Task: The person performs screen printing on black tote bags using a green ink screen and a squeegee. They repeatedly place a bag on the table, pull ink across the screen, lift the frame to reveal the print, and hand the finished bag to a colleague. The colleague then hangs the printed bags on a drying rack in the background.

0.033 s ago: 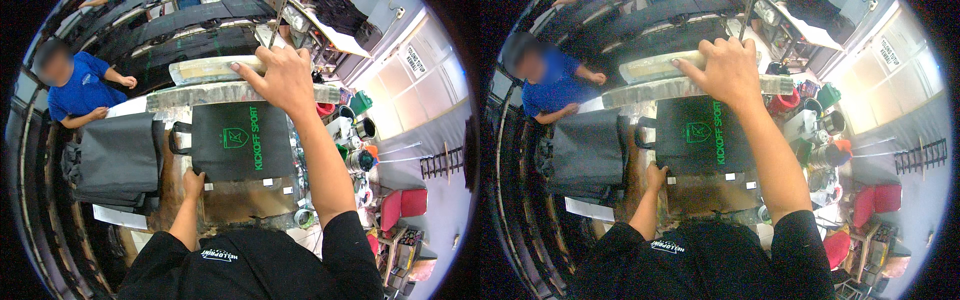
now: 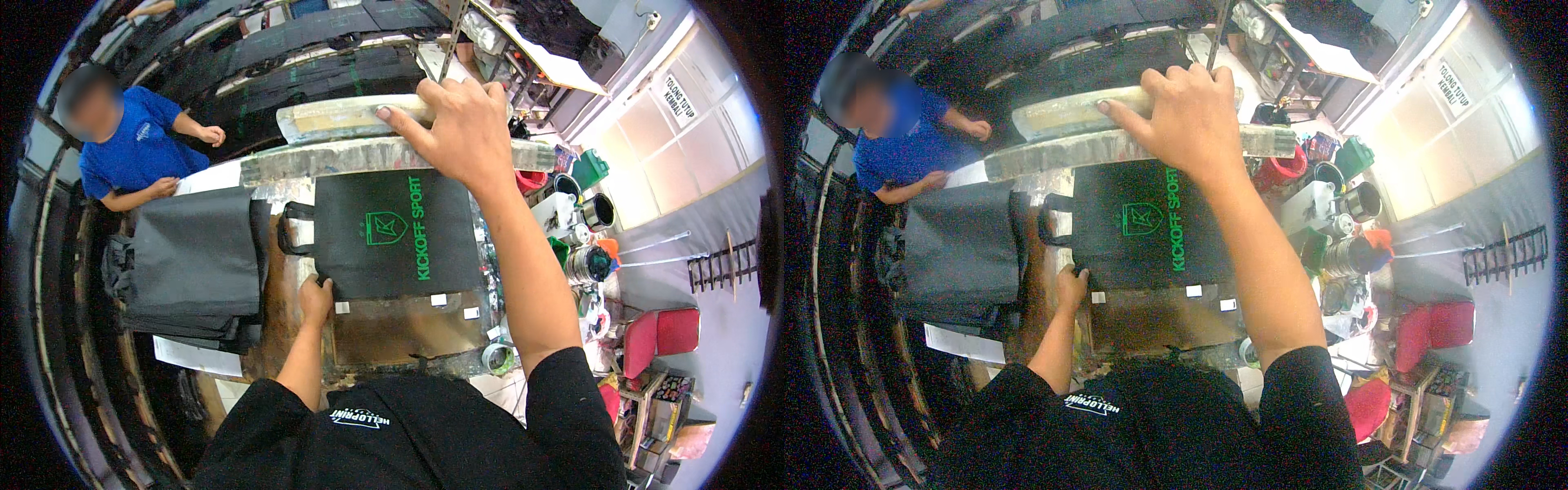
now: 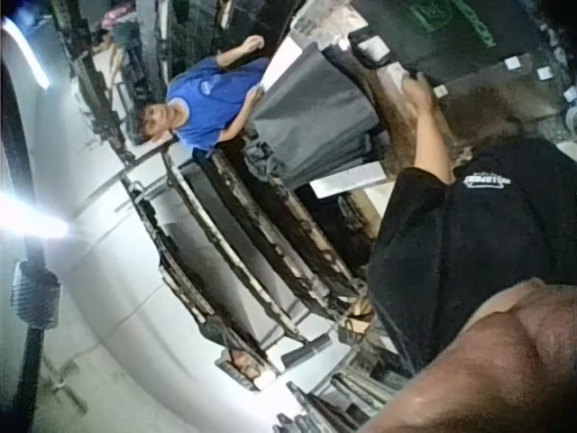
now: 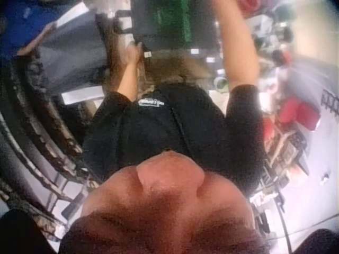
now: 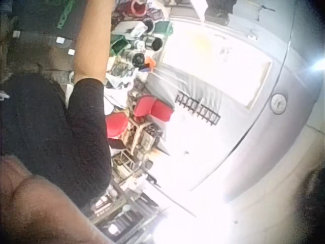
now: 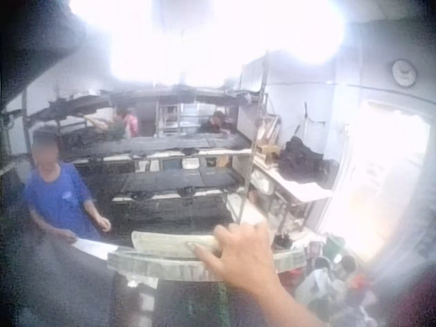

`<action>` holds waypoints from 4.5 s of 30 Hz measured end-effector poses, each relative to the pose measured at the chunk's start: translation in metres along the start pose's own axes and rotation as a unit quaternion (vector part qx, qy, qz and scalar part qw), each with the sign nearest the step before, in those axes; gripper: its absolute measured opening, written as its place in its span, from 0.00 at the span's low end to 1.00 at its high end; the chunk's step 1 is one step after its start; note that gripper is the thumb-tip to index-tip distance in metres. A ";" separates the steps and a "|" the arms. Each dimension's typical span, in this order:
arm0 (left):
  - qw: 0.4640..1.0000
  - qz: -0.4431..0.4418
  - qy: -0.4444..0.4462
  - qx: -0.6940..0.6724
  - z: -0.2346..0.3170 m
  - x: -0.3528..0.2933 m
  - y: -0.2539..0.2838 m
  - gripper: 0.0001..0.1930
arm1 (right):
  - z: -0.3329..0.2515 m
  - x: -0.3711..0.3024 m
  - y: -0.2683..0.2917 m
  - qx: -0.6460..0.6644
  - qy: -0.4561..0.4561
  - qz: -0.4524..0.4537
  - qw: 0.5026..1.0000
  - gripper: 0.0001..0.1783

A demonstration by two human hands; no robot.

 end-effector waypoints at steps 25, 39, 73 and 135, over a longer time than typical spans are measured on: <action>0.906 0.245 0.136 -0.317 -0.231 0.077 0.462 0.26 | -0.022 -0.024 0.009 -0.006 -0.004 -0.015 1.000 0.31; 0.914 0.117 -0.194 0.336 -0.042 -0.042 0.220 0.37 | -0.027 -0.029 0.012 -0.029 0.007 -0.011 1.000 0.26; 0.788 0.059 -0.607 0.085 0.221 -0.148 0.005 0.10 | -0.021 -0.027 0.007 -0.022 0.013 -0.014 1.000 0.32; 0.705 -0.261 0.194 -0.630 0.020 -0.145 -0.022 0.61 | -0.020 -0.252 -0.136 0.050 -0.013 -0.408 0.911 0.38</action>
Point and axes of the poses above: each hand's wrist, its own x-axis towards the middle knuckle, its own y-axis out of the back of the hand, z = x × y, the point moved 9 cm from there along x, towards the middle knuckle, and after that the axes turned 2 degrees about y, right-handed, at the moved point
